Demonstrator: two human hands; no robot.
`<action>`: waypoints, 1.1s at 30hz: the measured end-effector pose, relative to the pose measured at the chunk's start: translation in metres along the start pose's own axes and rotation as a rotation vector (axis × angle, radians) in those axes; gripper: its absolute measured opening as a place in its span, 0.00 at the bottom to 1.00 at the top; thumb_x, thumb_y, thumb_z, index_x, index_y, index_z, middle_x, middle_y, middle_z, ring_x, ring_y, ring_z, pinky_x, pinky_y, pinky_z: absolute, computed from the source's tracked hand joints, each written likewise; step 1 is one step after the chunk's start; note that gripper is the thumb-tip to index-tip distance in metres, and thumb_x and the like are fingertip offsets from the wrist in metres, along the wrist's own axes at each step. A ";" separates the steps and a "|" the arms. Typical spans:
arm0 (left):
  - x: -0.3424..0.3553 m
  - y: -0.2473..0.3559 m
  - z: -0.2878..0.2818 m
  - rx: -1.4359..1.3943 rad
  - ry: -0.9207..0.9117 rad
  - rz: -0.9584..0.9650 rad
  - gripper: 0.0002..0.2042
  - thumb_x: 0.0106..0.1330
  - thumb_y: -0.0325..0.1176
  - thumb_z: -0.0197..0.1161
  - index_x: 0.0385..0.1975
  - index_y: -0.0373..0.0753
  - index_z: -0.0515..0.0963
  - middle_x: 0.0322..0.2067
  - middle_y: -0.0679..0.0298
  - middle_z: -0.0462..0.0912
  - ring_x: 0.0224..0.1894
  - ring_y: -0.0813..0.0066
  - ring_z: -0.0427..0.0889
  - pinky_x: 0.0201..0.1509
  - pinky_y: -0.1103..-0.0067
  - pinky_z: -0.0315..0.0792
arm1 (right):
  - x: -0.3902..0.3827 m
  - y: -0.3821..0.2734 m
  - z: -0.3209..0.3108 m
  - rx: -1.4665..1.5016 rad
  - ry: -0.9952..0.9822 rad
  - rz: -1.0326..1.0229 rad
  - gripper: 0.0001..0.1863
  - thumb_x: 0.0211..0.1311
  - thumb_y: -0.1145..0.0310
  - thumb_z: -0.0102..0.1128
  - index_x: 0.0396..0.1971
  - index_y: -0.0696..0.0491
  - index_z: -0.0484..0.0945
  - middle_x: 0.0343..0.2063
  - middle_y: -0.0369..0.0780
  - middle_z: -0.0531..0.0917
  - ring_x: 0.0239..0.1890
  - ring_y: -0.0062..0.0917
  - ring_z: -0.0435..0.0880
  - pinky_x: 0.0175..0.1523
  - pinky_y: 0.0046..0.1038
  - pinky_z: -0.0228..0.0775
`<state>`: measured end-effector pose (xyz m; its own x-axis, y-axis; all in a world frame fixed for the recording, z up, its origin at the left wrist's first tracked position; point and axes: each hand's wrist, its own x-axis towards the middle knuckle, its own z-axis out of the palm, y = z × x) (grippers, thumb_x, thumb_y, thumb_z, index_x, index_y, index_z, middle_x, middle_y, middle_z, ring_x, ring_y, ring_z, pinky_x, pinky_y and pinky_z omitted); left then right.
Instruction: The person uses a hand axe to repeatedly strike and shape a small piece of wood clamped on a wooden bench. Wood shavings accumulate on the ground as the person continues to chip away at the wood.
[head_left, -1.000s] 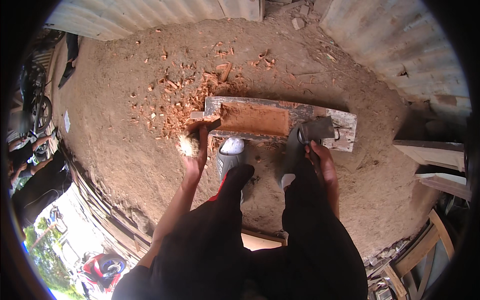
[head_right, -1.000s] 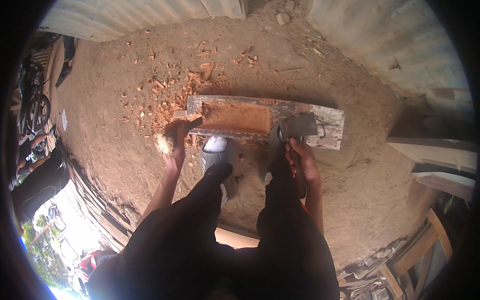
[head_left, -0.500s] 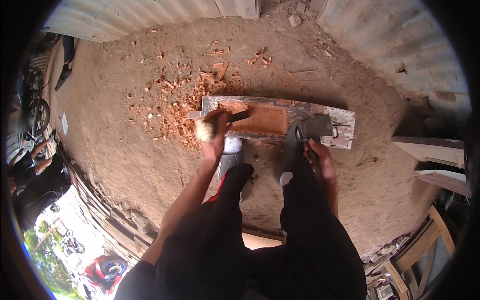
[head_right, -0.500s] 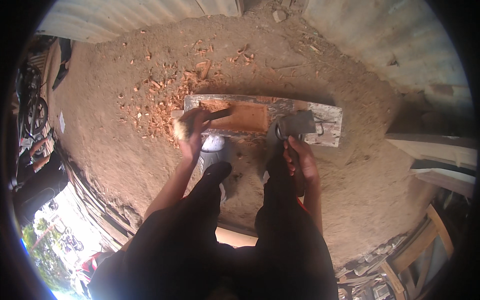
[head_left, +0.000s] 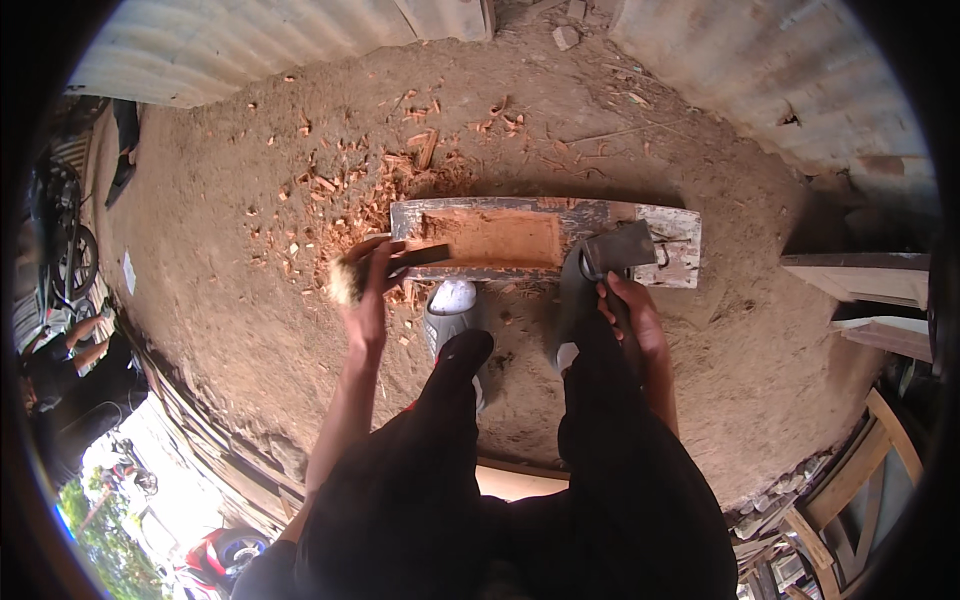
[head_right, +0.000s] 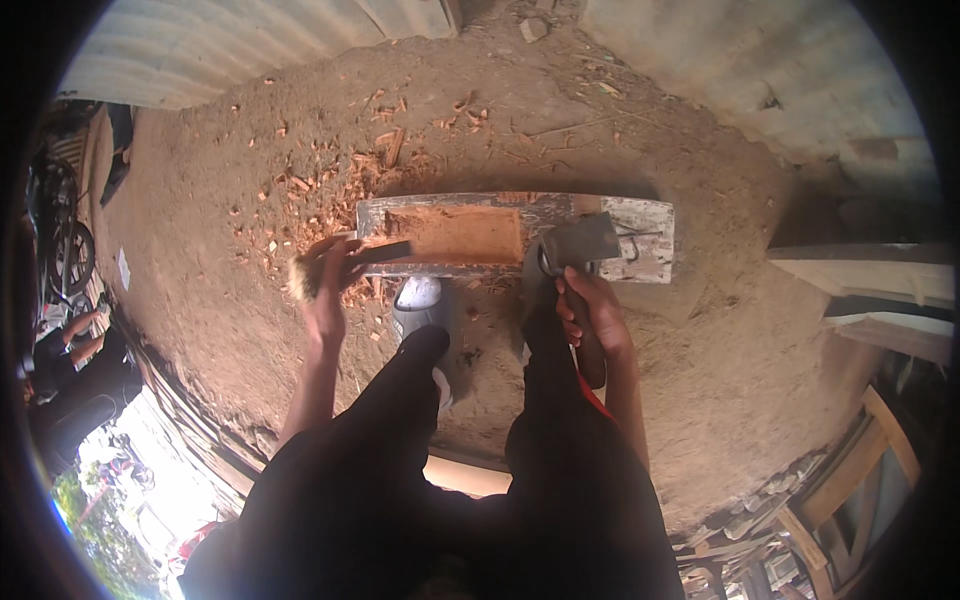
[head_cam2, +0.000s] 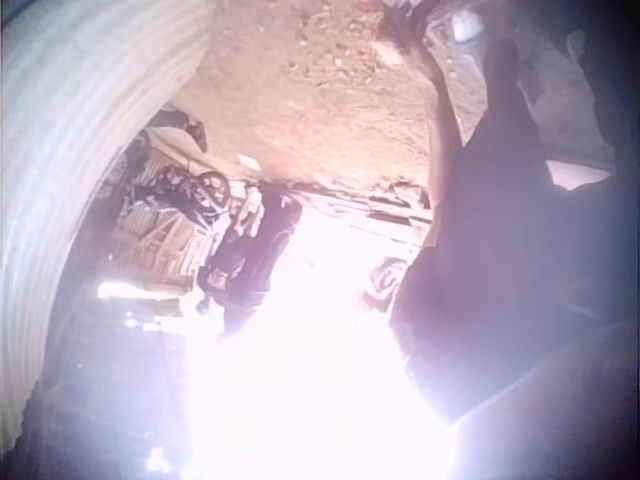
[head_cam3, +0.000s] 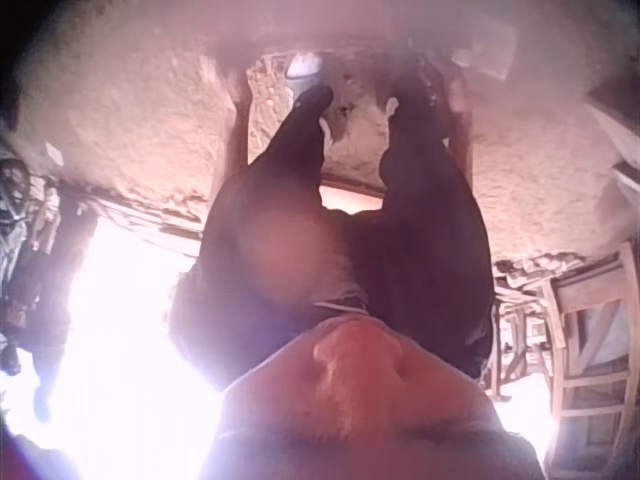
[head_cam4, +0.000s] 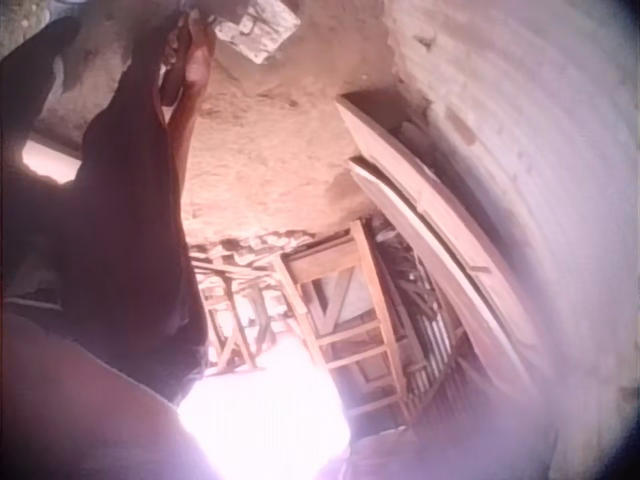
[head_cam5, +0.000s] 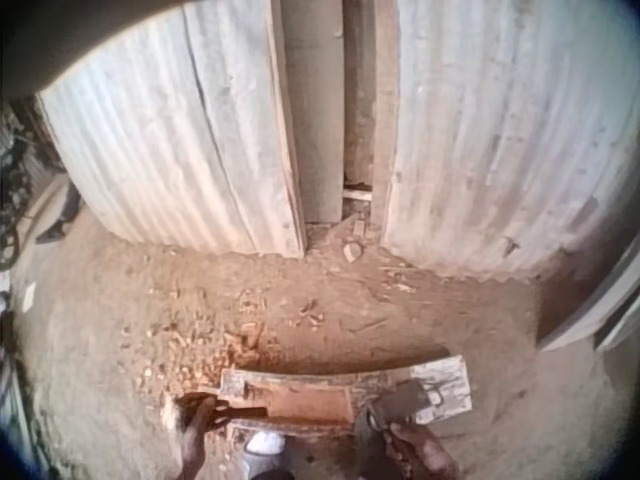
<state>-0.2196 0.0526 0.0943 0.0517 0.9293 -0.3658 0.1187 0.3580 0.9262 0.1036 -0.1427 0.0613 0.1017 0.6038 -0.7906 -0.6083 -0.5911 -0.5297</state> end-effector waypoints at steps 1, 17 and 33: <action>0.000 -0.002 0.018 -0.060 -0.075 -0.097 0.19 0.74 0.36 0.63 0.57 0.29 0.75 0.49 0.45 0.85 0.49 0.58 0.88 0.53 0.64 0.86 | 0.000 0.000 0.000 -0.012 0.006 -0.005 0.22 0.72 0.46 0.60 0.37 0.54 0.73 0.16 0.35 0.70 0.09 0.19 0.65 0.13 0.23 0.56; 0.022 -0.018 -0.043 0.742 0.024 0.418 0.09 0.68 0.30 0.66 0.46 0.39 0.85 0.38 0.60 0.90 0.41 0.70 0.90 0.47 0.74 0.83 | -0.002 0.001 0.007 -0.035 0.078 -0.014 0.23 0.70 0.45 0.61 0.36 0.52 0.74 0.16 0.33 0.72 0.09 0.17 0.66 0.12 0.23 0.57; 0.000 -0.045 0.152 -0.635 -0.824 -0.092 0.24 0.62 0.40 0.73 0.55 0.36 0.76 0.45 0.57 0.86 0.49 0.61 0.87 0.55 0.64 0.79 | 0.004 0.005 0.005 -0.080 0.100 -0.030 0.21 0.73 0.46 0.56 0.36 0.52 0.76 0.16 0.33 0.72 0.11 0.16 0.66 0.14 0.20 0.55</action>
<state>-0.0742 0.0222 0.0387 0.7574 0.6316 -0.1654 -0.3748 0.6280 0.6820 0.0969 -0.1403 0.0568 0.1989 0.5680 -0.7987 -0.5395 -0.6169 -0.5731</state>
